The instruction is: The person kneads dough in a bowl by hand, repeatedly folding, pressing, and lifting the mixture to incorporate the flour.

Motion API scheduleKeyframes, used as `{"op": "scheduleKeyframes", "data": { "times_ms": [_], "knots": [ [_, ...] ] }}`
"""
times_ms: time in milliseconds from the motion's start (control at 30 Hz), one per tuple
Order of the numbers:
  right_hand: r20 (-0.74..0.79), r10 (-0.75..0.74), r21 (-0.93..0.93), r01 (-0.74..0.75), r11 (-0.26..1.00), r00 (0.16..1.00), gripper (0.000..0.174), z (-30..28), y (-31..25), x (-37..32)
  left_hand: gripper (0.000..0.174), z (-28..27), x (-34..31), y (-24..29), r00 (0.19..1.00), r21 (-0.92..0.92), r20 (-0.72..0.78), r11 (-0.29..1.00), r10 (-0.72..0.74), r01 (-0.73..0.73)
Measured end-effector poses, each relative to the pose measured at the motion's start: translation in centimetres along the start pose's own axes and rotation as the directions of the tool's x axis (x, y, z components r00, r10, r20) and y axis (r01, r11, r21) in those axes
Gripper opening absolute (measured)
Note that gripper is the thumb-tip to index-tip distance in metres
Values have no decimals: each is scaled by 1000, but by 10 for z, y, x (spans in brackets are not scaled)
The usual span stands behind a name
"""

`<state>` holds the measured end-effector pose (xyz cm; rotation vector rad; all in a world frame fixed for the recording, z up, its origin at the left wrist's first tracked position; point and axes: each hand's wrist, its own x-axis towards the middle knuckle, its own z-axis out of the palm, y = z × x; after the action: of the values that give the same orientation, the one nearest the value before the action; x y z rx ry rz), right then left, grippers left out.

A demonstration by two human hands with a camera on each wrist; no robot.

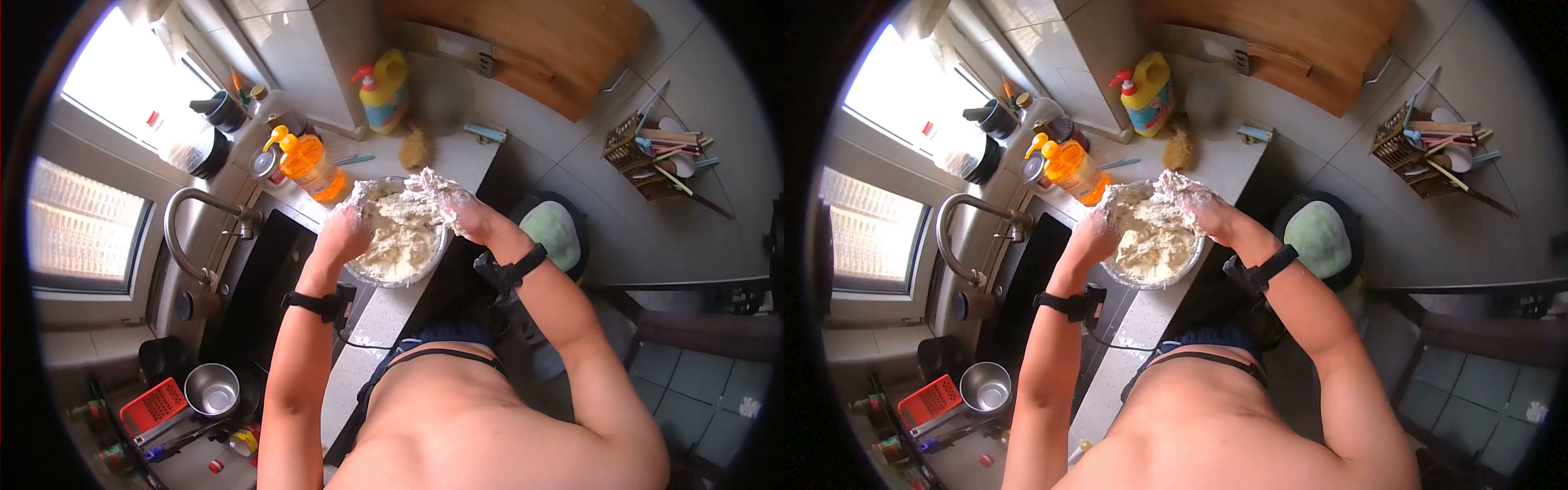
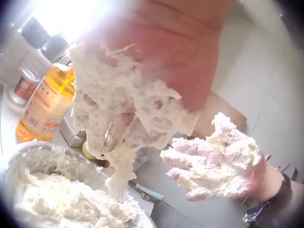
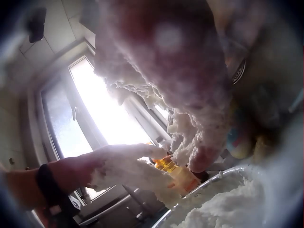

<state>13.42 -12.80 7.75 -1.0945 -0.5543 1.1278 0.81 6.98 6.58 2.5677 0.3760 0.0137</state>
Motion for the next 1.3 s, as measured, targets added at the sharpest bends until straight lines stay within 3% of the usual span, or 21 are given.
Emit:
{"op": "scheduleKeyframes", "data": {
  "times_ms": [167, 267, 300, 400, 500, 600, 700, 833, 900, 1000, 1033, 1067, 1133, 1167, 1200, 1267, 1300],
  "knots": [
    [-152, 69, -25, -73, 997, 986, 36, -12, 19, 2, 30, -14, -2, 18, 996, 95, 92, 995, 11, -20],
    [-163, 68, -61, -79, 995, 984, 37, -24, 33, 5, 29, -27, -4, 38, 988, 161, -46, 978, 145, -136],
    [-159, 69, -74, -82, 994, 985, 37, -27, 35, 5, 29, -29, -2, 39, 978, 96, -71, 978, 194, -187],
    [-280, 115, -119, -153, 981, 953, 38, -13, 22, -10, 25, -36, 0, 52, 928, 100, -178, 944, 329, -315],
    [-225, 111, -52, -126, 991, 968, 43, -32, 52, -3, 27, -32, 3, 47, 924, 88, -170, 939, 343, -332],
    [-367, 170, -110, -224, 968, 915, 31, -41, 78, 5, 27, -25, 3, 40, 930, 132, -154, 940, 333, -315],
    [-350, 111, -214, -195, 957, 930, 34, -40, 85, 3, 25, -25, 1, 41, 924, 186, -147, 927, 353, -324],
    [-366, 67, -654, -308, 691, 928, 47, -35, 64, 3, 24, -29, -1, 44, 914, 214, -114, 908, 390, -361],
    [-376, 43, -752, -332, 570, 926, 52, -33, 60, 5, 29, -32, -3, 44, 938, 165, -119, 938, 326, -306],
    [-381, 31, -766, -334, 549, 924, 50, -23, 47, 2, 29, -41, -6, 48, 956, 31, -84, 960, 281, -280],
    [-317, 43, -803, -293, 519, 947, 49, -18, 35, -2, 28, -44, -6, 49, 959, -23, -68, 960, 277, -279],
    [-253, 58, -836, -248, 489, 966, 47, -9, 15, -11, 30, -43, -6, 46, 980, -324, -56, 925, 189, -197],
    [-197, 82, -666, -194, 720, 977, 42, -8, 16, -10, 35, -41, -9, 34, 999, -803, 36, 596, 36, 7],
    [-200, 99, -393, -172, 903, 975, 39, -16, 39, -3, 46, -39, -14, 37, 993, -951, 92, 290, -70, 109],
    [-193, 121, -77, -138, 987, 974, 36, -17, 46, 1, 54, -34, -14, 26, 982, -983, 162, 67, -93, 168],
    [-126, 122, 93, -111, 990, 985, 34, -24, 56, 6, 61, -29, -20, 13, 978, -953, 180, -266, -107, 147],
    [-106, 139, 199, -116, 973, 985, 33, -26, 62, 10, 65, -31, -22, 8, 979, -902, 203, -394, -23, 178]
  ]
}}
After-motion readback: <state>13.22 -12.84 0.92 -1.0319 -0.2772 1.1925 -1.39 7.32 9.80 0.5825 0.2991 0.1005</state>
